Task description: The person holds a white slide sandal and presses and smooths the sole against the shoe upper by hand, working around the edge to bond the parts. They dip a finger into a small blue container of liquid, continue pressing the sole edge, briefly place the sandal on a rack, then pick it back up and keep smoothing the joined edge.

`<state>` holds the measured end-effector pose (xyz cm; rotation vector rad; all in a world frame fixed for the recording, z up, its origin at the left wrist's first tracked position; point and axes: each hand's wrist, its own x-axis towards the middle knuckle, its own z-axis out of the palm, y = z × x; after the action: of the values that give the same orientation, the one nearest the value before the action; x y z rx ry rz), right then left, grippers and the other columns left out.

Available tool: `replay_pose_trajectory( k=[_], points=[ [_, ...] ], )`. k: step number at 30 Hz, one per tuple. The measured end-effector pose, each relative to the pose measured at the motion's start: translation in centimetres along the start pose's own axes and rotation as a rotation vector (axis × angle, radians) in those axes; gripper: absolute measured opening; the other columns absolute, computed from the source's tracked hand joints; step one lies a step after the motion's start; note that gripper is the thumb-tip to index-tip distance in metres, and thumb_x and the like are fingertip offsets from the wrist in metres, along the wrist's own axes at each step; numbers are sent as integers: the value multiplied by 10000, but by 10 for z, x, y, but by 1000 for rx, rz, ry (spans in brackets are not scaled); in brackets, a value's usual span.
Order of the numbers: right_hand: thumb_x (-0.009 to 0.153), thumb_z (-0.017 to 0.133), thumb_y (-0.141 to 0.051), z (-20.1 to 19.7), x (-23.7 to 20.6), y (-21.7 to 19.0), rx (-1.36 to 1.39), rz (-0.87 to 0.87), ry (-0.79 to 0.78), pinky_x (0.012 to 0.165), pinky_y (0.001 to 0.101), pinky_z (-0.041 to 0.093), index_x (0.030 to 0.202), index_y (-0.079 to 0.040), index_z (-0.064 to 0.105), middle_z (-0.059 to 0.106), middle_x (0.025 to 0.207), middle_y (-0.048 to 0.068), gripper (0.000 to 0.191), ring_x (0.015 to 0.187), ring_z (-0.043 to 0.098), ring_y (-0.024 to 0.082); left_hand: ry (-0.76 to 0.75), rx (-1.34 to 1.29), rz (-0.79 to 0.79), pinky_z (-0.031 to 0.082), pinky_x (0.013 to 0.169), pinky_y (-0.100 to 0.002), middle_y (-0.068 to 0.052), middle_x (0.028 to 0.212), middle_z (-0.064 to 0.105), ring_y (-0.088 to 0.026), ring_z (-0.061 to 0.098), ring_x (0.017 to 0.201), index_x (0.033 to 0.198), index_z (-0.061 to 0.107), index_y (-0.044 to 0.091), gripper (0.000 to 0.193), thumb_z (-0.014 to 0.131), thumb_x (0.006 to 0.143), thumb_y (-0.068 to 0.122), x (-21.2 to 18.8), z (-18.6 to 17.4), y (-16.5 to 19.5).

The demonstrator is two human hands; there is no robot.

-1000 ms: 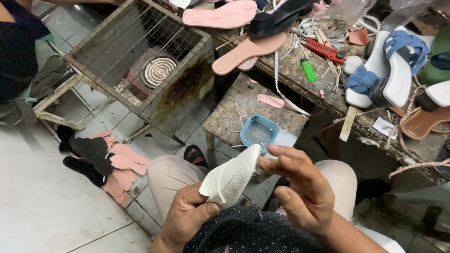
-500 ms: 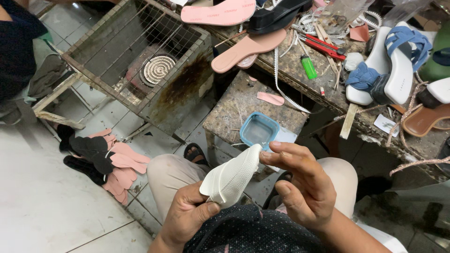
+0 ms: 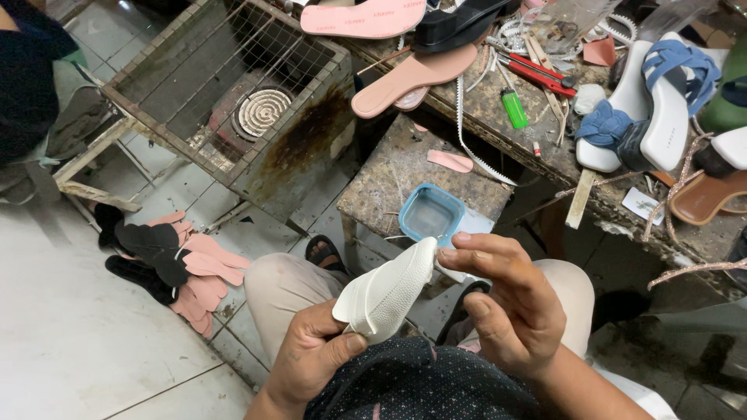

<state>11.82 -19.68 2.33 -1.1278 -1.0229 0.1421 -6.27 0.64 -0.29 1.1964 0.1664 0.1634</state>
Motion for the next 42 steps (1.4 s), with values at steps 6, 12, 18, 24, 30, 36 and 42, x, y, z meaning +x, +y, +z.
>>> replay_pose_trajectory(
  k=[6, 12, 18, 24, 30, 36, 42],
  points=[
    [1085, 555, -43, 0, 0, -2, 48, 39, -11, 1133, 442, 563, 1456, 21, 476, 486, 1508, 270, 385, 1320, 646, 311, -4, 9, -2, 508, 952, -307, -105, 1129, 751, -153, 658, 1057, 1253, 696, -92, 407, 737, 951, 179, -1, 0, -1],
    [1083, 551, -26, -1, -1, 0, 85, 31, -37, 1116, 449, 578, 1457, 23, 482, 480, 1502, 276, 383, 1314, 648, 312, 16, 10, -35, 501, 887, -301, -111, 1085, 747, -148, 637, 990, 1268, 713, -104, 411, 750, 963, 170, -2, -3, -3],
    [1034, 590, -1, -2, 6, -3, -99, -40, -119, 1150, 430, 552, 1421, -3, 501, 592, 1427, 226, 397, 1419, 532, 335, 16, -81, -41, 510, 946, -312, -113, 1136, 749, -156, 654, 1055, 1281, 684, -98, 416, 736, 952, 152, -3, -7, -12],
    [985, 625, -42, -4, 14, -5, -413, -208, -191, 1230, 481, 372, 1371, -33, 486, 660, 1335, 159, 411, 1422, 510, 312, 21, -281, -29, 506, 954, -340, -148, 1176, 738, -189, 655, 1079, 1276, 669, -133, 398, 728, 971, 116, -2, -9, -22],
    [1063, 559, -46, 1, 2, -2, -45, 10, -39, 1232, 445, 468, 1461, 26, 468, 498, 1504, 298, 414, 1474, 517, 346, 2, -169, -23, 499, 998, -333, -140, 1190, 737, -183, 654, 1109, 1284, 668, -127, 420, 731, 962, 135, -1, -7, -15],
    [1056, 573, -43, 0, 1, 1, -67, -23, -67, 1215, 440, 489, 1450, 19, 478, 541, 1474, 261, 410, 1471, 507, 339, 20, -126, -49, 513, 960, -329, -129, 1142, 747, -173, 655, 1062, 1285, 680, -120, 420, 735, 958, 138, -1, -3, -10],
    [1006, 620, 7, -1, 7, 0, -166, -43, -130, 1182, 424, 511, 1435, -25, 486, 582, 1452, 230, 450, 1468, 504, 327, 32, -103, -57, 514, 959, -326, -118, 1143, 745, -164, 654, 1061, 1279, 682, -109, 398, 730, 956, 119, -1, -5, -10]
  ],
)
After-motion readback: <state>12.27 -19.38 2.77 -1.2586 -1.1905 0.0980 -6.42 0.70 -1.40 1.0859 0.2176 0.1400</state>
